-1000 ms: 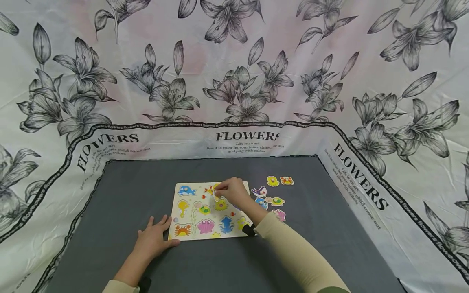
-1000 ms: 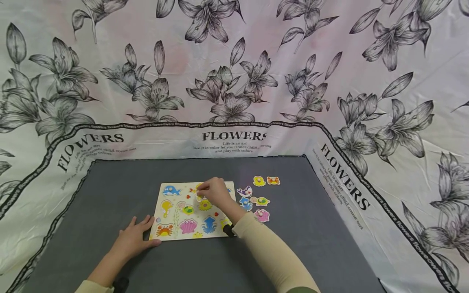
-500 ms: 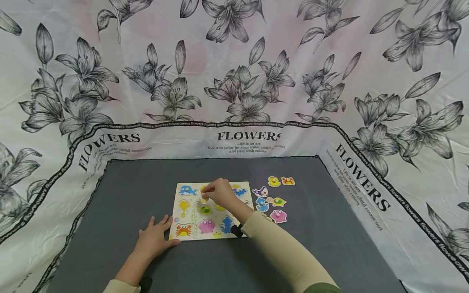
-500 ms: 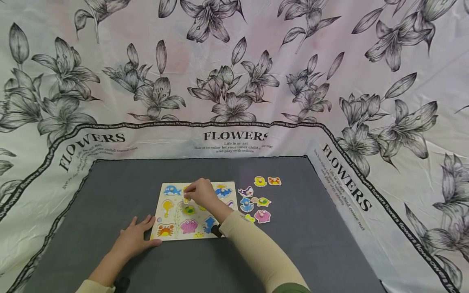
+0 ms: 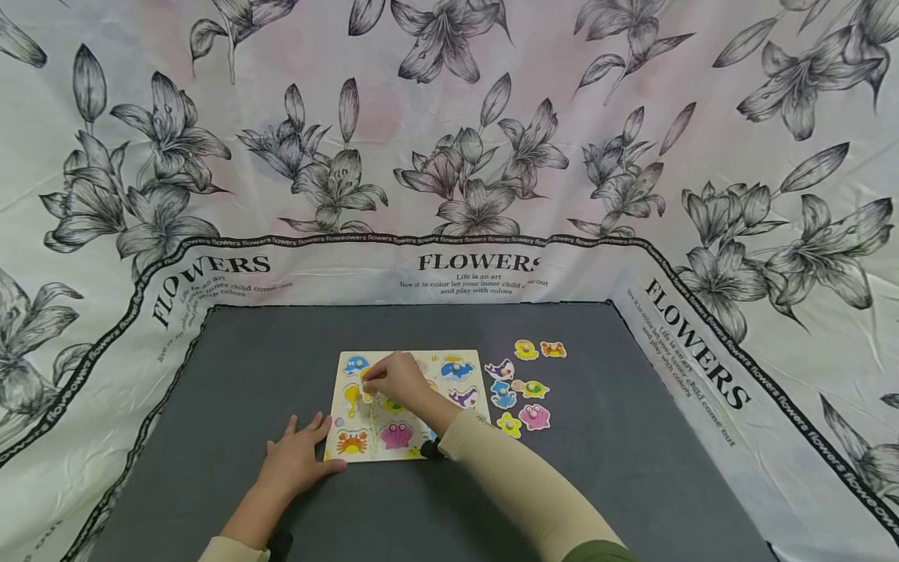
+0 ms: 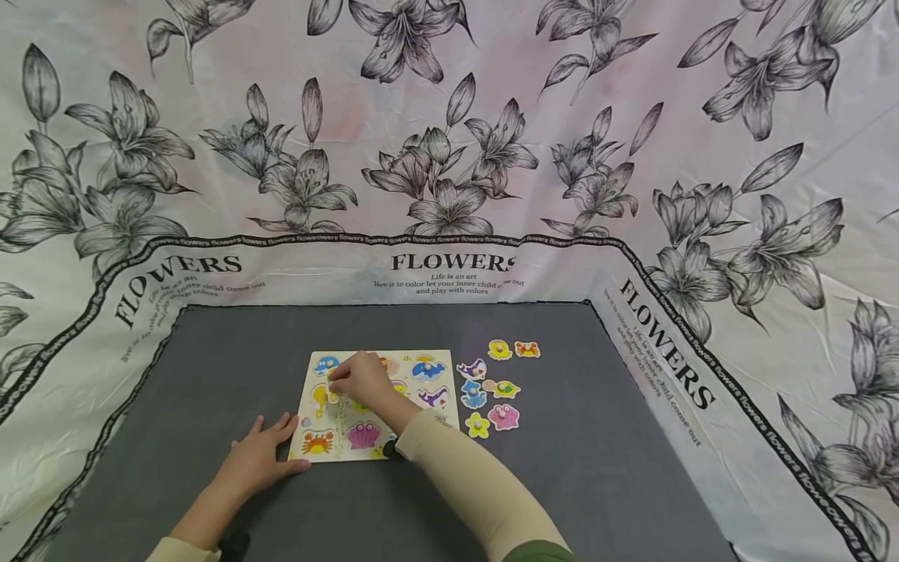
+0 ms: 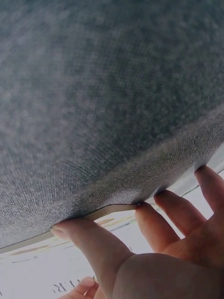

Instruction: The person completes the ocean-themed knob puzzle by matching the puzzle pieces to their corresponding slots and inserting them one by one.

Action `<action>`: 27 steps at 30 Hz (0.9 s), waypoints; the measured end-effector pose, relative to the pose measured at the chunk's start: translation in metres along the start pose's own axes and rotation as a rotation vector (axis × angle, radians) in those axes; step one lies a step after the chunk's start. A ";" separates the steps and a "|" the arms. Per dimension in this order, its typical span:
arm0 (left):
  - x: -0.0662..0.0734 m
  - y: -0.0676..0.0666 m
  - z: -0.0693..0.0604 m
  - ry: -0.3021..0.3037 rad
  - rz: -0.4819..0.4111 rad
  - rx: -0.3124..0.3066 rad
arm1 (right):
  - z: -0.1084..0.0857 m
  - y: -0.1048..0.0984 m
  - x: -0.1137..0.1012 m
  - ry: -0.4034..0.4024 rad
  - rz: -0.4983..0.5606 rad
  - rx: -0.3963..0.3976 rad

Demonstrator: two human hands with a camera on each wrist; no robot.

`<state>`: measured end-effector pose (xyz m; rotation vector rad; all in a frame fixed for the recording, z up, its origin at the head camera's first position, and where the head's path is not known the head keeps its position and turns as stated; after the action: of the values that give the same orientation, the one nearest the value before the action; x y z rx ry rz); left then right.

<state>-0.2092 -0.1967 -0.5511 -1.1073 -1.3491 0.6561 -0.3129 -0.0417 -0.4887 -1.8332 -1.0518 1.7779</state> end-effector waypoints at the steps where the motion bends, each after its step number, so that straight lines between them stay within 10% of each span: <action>1: 0.000 -0.001 0.000 0.002 0.003 0.001 | 0.001 0.002 0.000 0.001 -0.005 0.001; 27: 0.002 -0.005 -0.001 -0.002 0.011 0.013 | 0.015 0.046 -0.005 0.001 -0.123 -0.023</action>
<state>-0.2096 -0.1973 -0.5456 -1.1049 -1.3392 0.6729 -0.3155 -0.0787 -0.5200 -1.7430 -1.1626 1.7003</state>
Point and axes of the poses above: each hand's wrist, its own z-axis towards the middle knuckle, its own y-axis out of the palm, x = y × z, the point moved 10 cm from there along z, towards the middle knuckle, and after that the axes turned 9 degrees about y, right-handed, at the moved point
